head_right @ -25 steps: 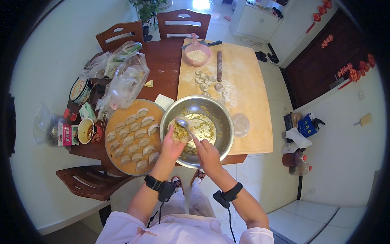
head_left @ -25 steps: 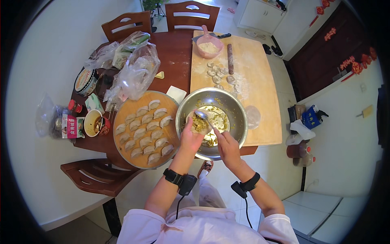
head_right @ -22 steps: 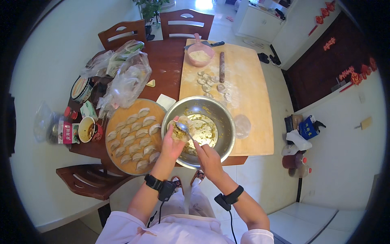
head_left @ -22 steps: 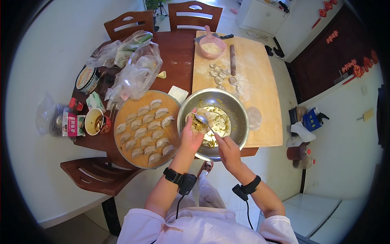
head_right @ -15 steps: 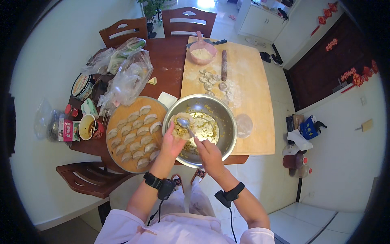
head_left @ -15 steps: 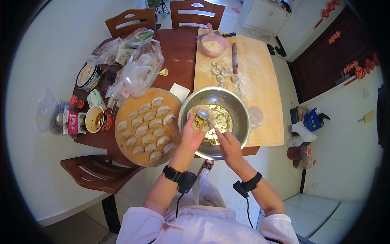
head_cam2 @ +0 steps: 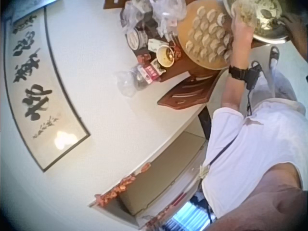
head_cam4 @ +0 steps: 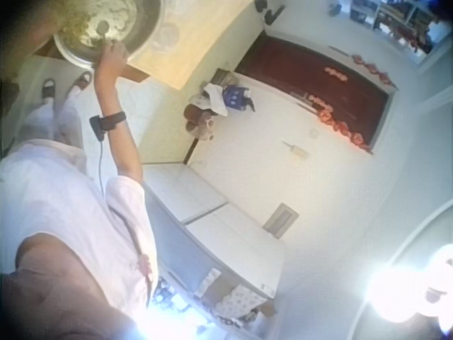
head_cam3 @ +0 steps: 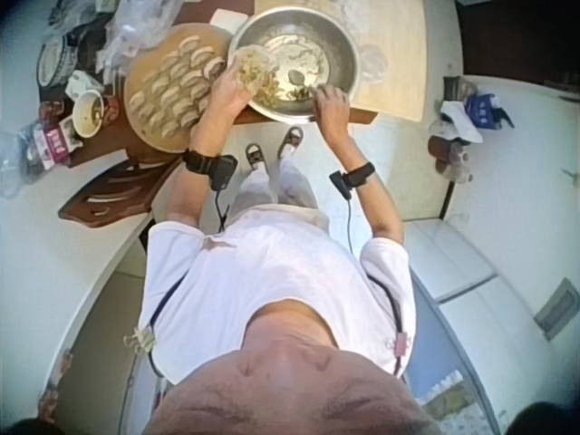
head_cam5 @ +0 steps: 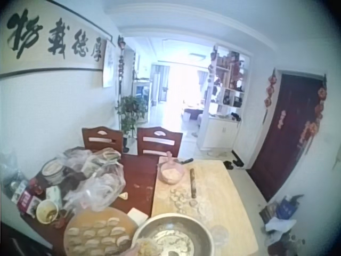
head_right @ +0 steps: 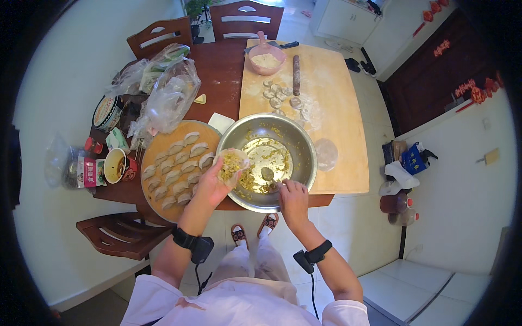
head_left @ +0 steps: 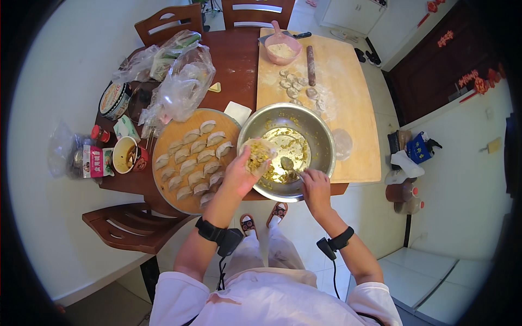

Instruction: The person rolls out small circles of dough using a rolling pin and then fills the dough with a mixture from a bowl using a spoon, sealing the edges by hand and placing the finished dumplings on a tray.

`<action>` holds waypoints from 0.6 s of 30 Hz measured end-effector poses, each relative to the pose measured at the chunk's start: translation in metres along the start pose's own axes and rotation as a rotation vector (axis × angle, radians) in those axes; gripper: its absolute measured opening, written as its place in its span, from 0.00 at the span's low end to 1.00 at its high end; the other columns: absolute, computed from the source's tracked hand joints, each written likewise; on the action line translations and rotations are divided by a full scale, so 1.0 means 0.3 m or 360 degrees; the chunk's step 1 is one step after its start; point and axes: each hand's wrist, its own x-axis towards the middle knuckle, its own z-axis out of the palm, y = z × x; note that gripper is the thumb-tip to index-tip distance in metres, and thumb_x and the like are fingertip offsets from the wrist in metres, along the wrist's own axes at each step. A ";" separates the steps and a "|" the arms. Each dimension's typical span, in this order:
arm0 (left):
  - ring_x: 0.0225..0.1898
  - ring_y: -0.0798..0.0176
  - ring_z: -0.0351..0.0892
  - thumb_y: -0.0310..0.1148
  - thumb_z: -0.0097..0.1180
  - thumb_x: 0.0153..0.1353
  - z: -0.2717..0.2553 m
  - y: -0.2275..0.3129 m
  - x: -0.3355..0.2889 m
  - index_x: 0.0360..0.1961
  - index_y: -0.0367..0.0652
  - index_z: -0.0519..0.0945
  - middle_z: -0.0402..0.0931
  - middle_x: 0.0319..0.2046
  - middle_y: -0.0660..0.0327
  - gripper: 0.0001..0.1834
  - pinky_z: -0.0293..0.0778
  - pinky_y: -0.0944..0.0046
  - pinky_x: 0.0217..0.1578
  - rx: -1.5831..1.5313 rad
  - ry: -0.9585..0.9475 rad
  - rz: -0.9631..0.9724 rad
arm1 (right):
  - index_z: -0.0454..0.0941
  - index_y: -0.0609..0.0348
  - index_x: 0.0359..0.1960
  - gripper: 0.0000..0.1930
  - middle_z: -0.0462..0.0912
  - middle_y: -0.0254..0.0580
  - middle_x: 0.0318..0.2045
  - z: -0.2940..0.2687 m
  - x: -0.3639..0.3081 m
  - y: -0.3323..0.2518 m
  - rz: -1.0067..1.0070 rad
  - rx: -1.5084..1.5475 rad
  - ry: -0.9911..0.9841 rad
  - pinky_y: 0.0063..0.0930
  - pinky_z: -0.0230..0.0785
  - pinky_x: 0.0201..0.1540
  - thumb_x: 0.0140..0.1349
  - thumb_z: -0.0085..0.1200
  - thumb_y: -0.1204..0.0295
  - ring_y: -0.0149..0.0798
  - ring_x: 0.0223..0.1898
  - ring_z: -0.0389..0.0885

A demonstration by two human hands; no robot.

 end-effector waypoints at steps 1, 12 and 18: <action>0.61 0.56 0.71 0.41 0.43 0.74 0.028 -0.007 -0.021 0.65 0.46 0.68 0.69 0.62 0.58 0.22 0.74 0.57 0.56 -0.0017 -0.0046 -0.0059 | 0.77 0.58 0.50 0.20 0.80 0.42 0.44 -0.032 0.009 -0.014 -0.0051 0.0049 0.0138 0.43 0.66 0.51 0.53 0.59 0.78 0.48 0.46 0.77; 0.62 0.55 0.70 0.43 0.38 0.76 0.174 -0.108 -0.133 0.66 0.43 0.64 0.69 0.61 0.52 0.24 0.68 0.49 0.62 0.0032 -0.0367 -0.0497 | 0.80 0.53 0.35 0.07 0.79 0.40 0.56 -0.308 0.100 -0.095 -0.0936 0.0229 0.0295 0.41 0.68 0.57 0.55 0.57 0.70 0.40 0.52 0.79; 0.58 0.61 0.73 0.42 0.40 0.76 0.211 -0.115 -0.173 0.64 0.43 0.68 0.71 0.57 0.58 0.22 0.74 0.52 0.58 0.0507 -0.0428 -0.0421 | 0.78 0.57 0.33 0.10 0.81 0.43 0.49 -0.332 0.119 -0.109 -0.0803 0.0497 0.0372 0.41 0.70 0.51 0.49 0.64 0.73 0.44 0.46 0.81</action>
